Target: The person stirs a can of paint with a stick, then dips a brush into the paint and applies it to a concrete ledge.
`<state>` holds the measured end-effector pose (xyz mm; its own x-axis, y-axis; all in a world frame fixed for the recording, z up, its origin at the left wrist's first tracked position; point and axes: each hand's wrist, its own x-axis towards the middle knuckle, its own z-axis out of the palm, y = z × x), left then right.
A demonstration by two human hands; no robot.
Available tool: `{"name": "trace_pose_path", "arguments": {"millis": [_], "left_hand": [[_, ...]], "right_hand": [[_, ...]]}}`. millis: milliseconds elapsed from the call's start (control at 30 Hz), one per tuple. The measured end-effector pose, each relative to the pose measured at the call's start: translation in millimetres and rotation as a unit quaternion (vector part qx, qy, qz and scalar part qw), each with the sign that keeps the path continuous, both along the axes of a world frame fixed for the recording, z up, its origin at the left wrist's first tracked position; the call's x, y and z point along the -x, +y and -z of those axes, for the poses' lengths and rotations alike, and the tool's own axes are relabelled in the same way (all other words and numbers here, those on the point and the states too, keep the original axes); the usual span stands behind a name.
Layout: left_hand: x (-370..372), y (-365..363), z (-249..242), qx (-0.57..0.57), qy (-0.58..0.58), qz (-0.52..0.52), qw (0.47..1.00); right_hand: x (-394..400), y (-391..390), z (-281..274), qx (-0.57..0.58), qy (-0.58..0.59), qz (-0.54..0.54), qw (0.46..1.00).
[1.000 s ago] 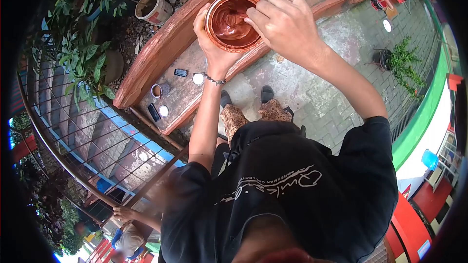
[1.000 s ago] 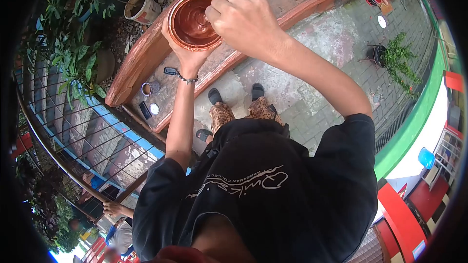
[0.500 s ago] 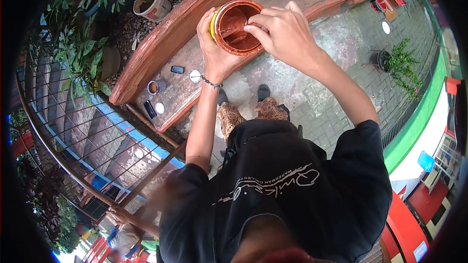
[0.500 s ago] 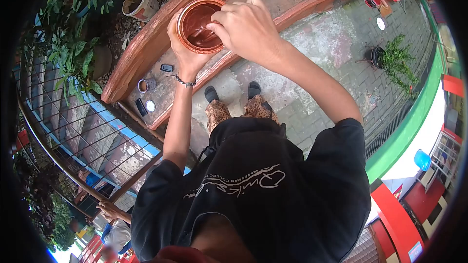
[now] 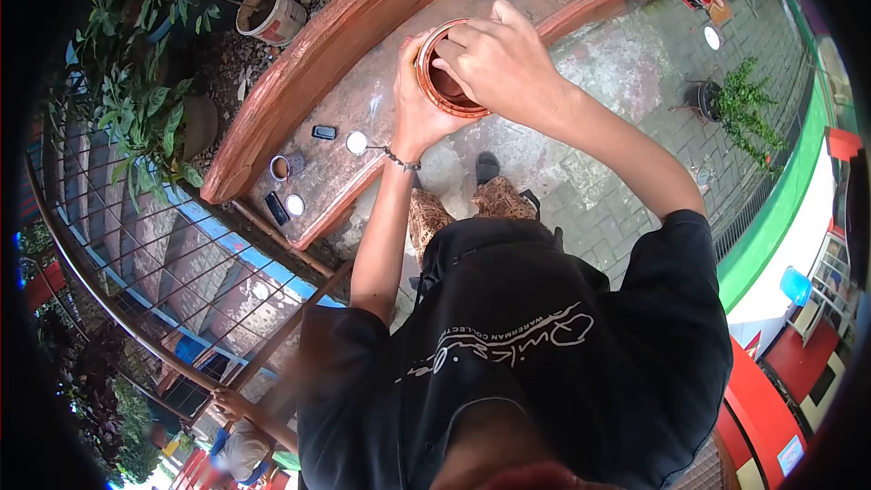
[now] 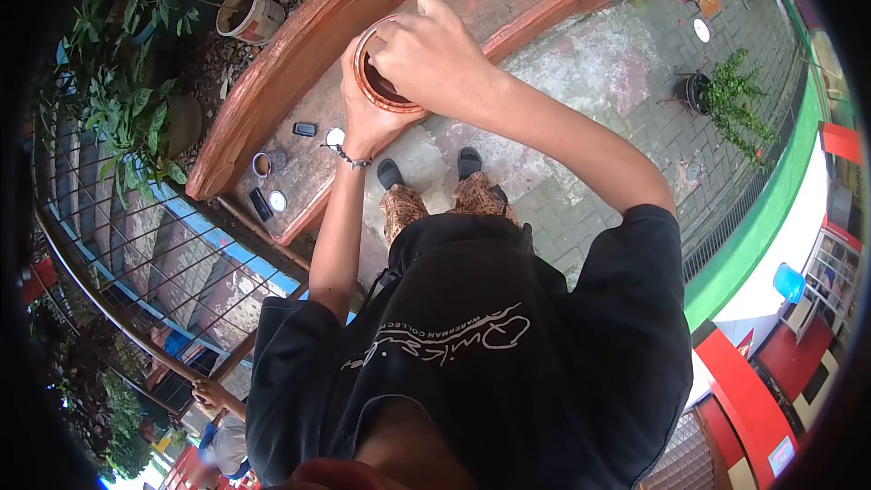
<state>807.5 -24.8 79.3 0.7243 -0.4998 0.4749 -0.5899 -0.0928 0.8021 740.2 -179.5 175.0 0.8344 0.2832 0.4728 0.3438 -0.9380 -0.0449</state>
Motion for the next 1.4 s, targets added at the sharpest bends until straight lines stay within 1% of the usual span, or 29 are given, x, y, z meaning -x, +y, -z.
{"name": "trace_pose_path", "arguments": {"millis": [67, 100, 133, 200, 233, 267, 333, 400, 467, 500, 567, 600, 633, 667, 700, 767, 833, 867, 933, 967, 1000, 1033, 1067, 1133, 1200, 1233, 1267, 1333, 1400], "left_hand": [[2.4, -2.2, 7.1, 0.053, 0.111, 0.069, 0.990], [2.5, 1.9, 8.2, 0.042, 0.123, 0.099, 0.987], [1.6, 5.1, 13.3, 0.044, 0.128, 0.095, 0.986], [6.6, 9.4, 24.9, 0.011, 0.127, 0.151, 0.980], [12.5, 11.2, 26.5, -0.006, 0.160, 0.168, 0.973], [17.2, 12.2, 31.2, -0.004, 0.166, 0.171, 0.971], [21.8, 14.6, 38.6, -0.001, 0.232, 0.214, 0.949], [23.6, 17.7, 42.2, 0.007, 0.235, 0.216, 0.948], [27.4, 20.6, 41.2, -0.015, 0.251, 0.248, 0.935], [28.0, 21.8, 37.4, -0.037, 0.245, 0.258, 0.934], [33.9, 22.3, 44.7, -0.037, 0.259, 0.258, 0.930], [36.0, 23.5, 46.7, -0.039, 0.264, 0.257, 0.929], [34.7, 26.2, 44.4, -0.069, 0.224, 0.248, 0.940], [34.8, 28.5, 46.9, -0.072, 0.221, 0.248, 0.941], [36.6, 30.9, 47.5, -0.061, 0.204, 0.224, 0.951], [34.9, 38.9, 47.8, -0.062, 0.159, 0.192, 0.967], [36.1, 43.0, 37.0, -0.082, 0.160, 0.169, 0.969], [37.1, 43.0, 34.3, -0.100, 0.162, 0.153, 0.970], [38.7, 40.2, 36.8, -0.082, 0.176, 0.149, 0.970], [38.4, 37.5, 37.6, -0.053, 0.137, 0.123, 0.981], [37.9, 36.1, 37.8, -0.025, 0.098, 0.094, 0.990], [37.1, 36.3, 38.2, 0.005, 0.105, 0.091, 0.990], [35.6, 37.4, 38.7, 0.002, 0.101, 0.087, 0.991], [31.8, 38.0, 42.0, 0.037, 0.076, 0.071, 0.994], [28.7, 37.3, 48.4, 0.038, 0.059, 0.056, 0.996], [28.5, 35.0, 46.6, 0.046, 0.016, 0.044, 0.998], [27.6, 32.9, 44.3, 0.055, -0.028, 0.030, 0.998], [32.6, 30.0, 38.9, 0.065, -0.020, 0.026, 0.997], [37.5, 27.0, 32.7, 0.118, 0.068, 0.039, 0.990]], "right_hand": [[1.9, -7.5, -0.8, 0.092, -0.026, 0.065, 0.993], [10.3, -11.4, -7.3, 0.131, 0.031, 0.092, 0.987], [13.7, -13.1, -5.9, 0.132, 0.036, 0.088, 0.987], [24.6, -15.7, 0.1, 0.020, 0.174, 0.030, 0.984], [25.7, -13.1, 7.0, -0.021, 0.193, 0.000, 0.981], [27.3, -13.0, 14.1, -0.021, 0.200, 0.003, 0.980], [27.9, -12.5, 27.5, 0.003, 0.102, 0.036, 0.994], [37.3, -18.8, 30.9, 0.027, 0.074, 0.044, 0.996], [56.1, -16.7, 21.5, 0.064, 0.151, 0.059, 0.985], [60.6, -13.1, 20.9, 0.065, 0.157, 0.058, 0.984], [68.8, -3.7, 22.3, -0.025, 0.273, 0.027, 0.961], [70.8, -3.1, 27.7, -0.027, 0.279, 0.028, 0.960], [68.9, -3.1, 37.2, -0.025, 0.216, 0.037, 0.975], [65.0, -2.8, 45.5, -0.022, 0.148, 0.044, 0.988], [63.8, -5.2, 47.7, 0.012, 0.099, 0.072, 0.992], [73.2, -7.5, 43.6, 0.017, 0.115, 0.072, 0.991], [82.8, -1.1, 39.4, -0.003, 0.160, 0.043, 0.986], [81.8, 4.0, 41.3, -0.004, 0.160, 0.045, 0.986], [74.0, 17.6, 43.6, -0.041, 0.124, 0.010, 0.991], [65.4, 16.6, 43.5, -0.043, 0.063, 0.020, 0.997], [60.1, 12.3, 40.5, -0.042, 0.059, 0.020, 0.997], [55.9, 8.4, 36.4, -0.038, 0.028, 0.043, 0.998], [53.4, 6.4, 34.4, -0.034, -0.002, 0.064, 0.997], [60.4, 14.5, 35.0, -0.025, -0.008, 0.051, 0.998], [65.7, 25.7, 39.2, -0.044, 0.061, -0.022, 0.997], [60.7, 28.3, 41.2, -0.041, 0.025, -0.032, 0.998], [54.4, 25.3, 40.8, -0.039, 0.025, -0.031, 0.998], [38.8, 19.2, 35.0, -0.029, -0.058, 0.043, 0.997], [37.5, 17.7, 28.8, -0.040, -0.066, 0.041, 0.996]]}}
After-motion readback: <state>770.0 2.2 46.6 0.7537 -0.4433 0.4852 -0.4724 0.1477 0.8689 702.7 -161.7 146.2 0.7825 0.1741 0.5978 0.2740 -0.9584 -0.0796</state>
